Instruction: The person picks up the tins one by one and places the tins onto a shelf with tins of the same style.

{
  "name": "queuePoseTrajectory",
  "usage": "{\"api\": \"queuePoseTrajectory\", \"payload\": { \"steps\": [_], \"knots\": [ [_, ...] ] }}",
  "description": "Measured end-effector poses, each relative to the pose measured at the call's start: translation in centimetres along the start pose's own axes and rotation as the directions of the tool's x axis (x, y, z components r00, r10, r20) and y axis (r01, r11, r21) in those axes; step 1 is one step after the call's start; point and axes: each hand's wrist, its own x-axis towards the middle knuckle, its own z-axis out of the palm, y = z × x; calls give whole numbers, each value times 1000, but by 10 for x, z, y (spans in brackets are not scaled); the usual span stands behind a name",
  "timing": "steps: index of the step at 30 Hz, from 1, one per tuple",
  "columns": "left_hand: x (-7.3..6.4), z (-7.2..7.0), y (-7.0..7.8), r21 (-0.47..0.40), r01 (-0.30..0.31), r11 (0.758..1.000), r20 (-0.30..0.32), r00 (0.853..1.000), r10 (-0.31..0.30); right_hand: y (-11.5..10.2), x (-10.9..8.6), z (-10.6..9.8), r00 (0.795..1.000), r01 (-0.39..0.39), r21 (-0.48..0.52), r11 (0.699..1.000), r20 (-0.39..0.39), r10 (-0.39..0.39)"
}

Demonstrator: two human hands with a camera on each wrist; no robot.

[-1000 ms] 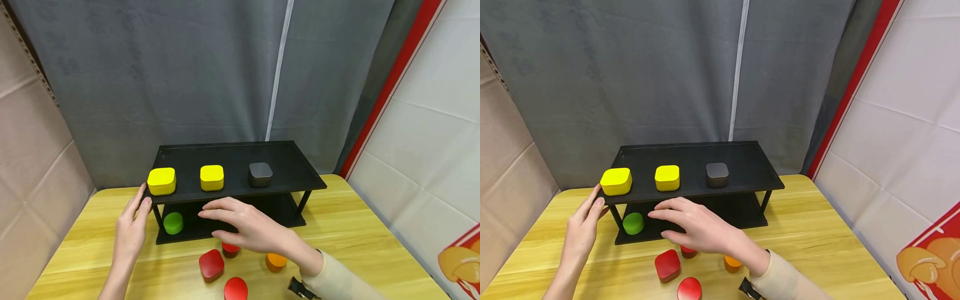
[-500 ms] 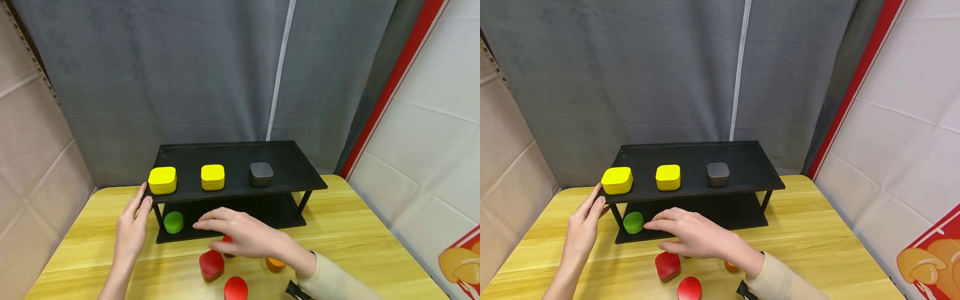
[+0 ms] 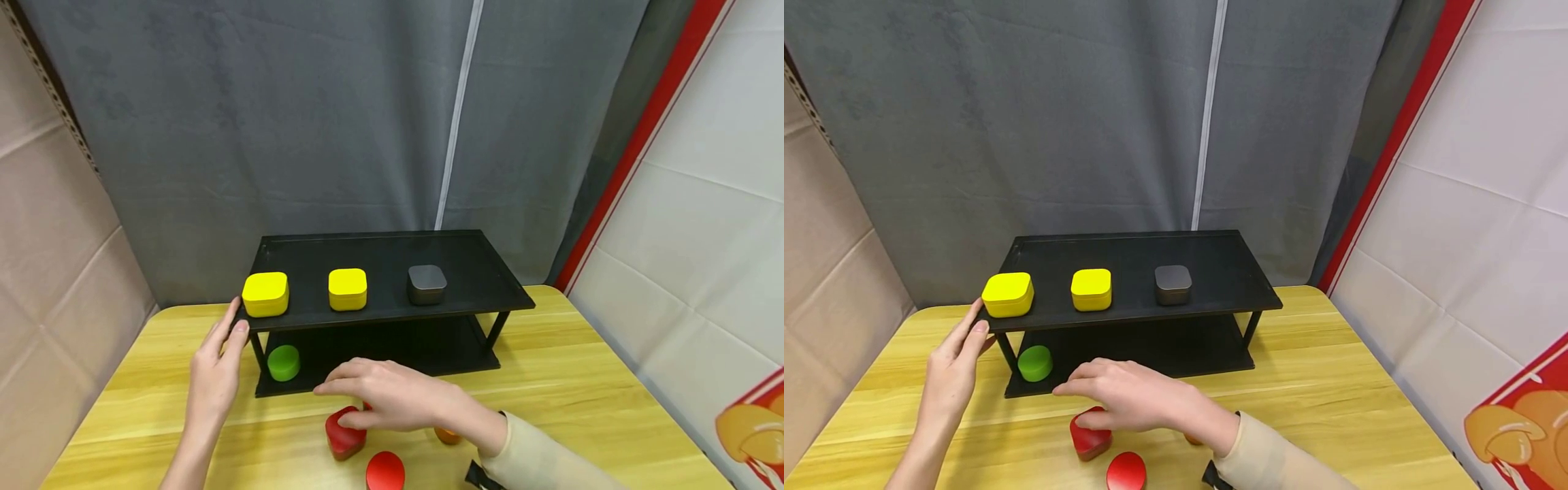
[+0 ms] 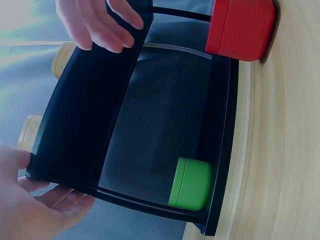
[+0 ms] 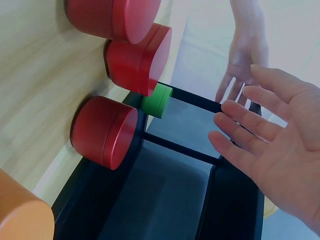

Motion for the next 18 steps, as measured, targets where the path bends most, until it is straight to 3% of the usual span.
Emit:
{"api": "queuePoseTrajectory", "payload": {
  "steps": [18],
  "knots": [
    [0,0,0,1,-7,1000,-4,1000,7,5,7,19,988,-17,-67,998,155,27]
  ]
}}
